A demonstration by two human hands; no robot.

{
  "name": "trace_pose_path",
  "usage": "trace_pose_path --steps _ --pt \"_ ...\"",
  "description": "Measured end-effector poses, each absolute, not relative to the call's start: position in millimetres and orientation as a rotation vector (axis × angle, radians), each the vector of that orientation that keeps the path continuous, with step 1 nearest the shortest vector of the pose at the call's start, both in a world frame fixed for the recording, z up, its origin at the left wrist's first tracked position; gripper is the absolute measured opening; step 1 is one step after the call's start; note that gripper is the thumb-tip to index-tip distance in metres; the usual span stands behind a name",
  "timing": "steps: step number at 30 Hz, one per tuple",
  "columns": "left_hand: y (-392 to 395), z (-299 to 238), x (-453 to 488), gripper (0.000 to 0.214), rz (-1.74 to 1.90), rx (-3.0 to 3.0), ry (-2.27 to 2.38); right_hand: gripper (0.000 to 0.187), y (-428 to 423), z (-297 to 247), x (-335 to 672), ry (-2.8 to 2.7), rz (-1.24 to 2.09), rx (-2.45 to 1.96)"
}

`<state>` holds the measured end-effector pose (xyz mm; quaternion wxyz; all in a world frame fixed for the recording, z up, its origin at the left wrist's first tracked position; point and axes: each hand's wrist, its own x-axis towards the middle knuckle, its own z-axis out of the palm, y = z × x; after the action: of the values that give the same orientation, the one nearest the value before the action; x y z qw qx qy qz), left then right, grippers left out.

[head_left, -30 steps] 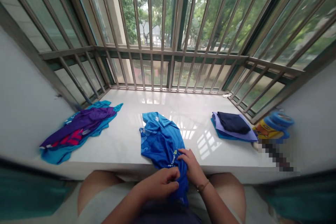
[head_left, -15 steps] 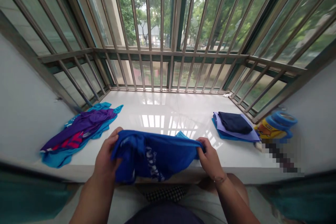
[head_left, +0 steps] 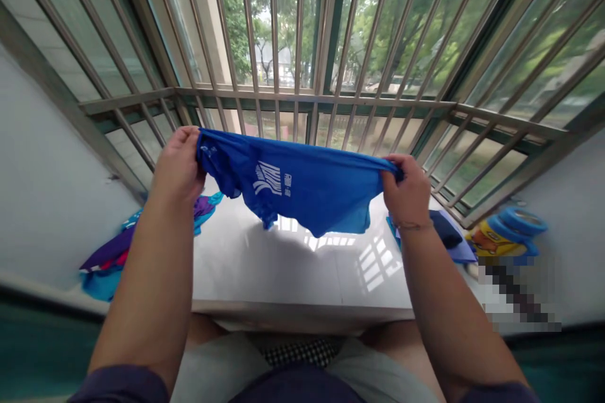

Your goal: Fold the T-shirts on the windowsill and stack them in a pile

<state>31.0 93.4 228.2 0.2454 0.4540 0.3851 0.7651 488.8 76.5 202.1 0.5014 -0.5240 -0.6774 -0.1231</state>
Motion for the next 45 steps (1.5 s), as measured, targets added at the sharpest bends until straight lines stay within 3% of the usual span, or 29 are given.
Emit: trace_pose_path --steps 5,8,11,15,17,22,29,32,35,39,43,45 --pt "37 154 -4 0.027 1.77 1.626 1.649 0.027 32 133 519 -1.806 -0.404 -1.26" --pt "13 73 -16 0.026 1.234 1.776 2.029 0.032 0 52 525 -2.077 -0.277 -1.381" --pt "-3 0 -11 0.02 0.759 1.845 2.11 0.031 -38 -22 515 -2.314 -0.09 -1.48" --pt "-9 -52 25 0.047 0.705 1.951 2.071 0.036 -83 -75 479 -2.446 0.014 -1.398" --pt "-1 -62 50 0.056 0.592 1.965 2.064 0.033 -100 -84 451 -2.452 0.044 -1.365" --pt "46 -69 110 0.08 0.228 1.711 2.364 0.006 -125 -89 378 -2.632 0.117 -0.994" --pt "81 -72 174 0.073 0.243 2.139 2.061 0.032 -93 -53 342 -2.753 0.194 -0.626" --pt "57 -78 191 0.069 0.182 2.381 1.744 0.02 -54 -29 356 -2.66 0.159 -0.863" --pt "15 -83 193 0.074 0.22 2.567 1.372 0.016 -14 -18 390 -2.443 0.016 -1.403" --pt "-24 -75 171 0.069 0.276 2.548 1.207 0.03 12 -28 439 -2.051 -0.049 -2.193" --pt "-17 -46 149 0.038 0.286 2.243 1.594 0.021 4 -48 445 -2.13 0.169 -2.148" --pt "-8 -31 152 0.035 0.389 2.084 1.72 0.022 -6 -57 427 -2.108 0.257 -1.971"
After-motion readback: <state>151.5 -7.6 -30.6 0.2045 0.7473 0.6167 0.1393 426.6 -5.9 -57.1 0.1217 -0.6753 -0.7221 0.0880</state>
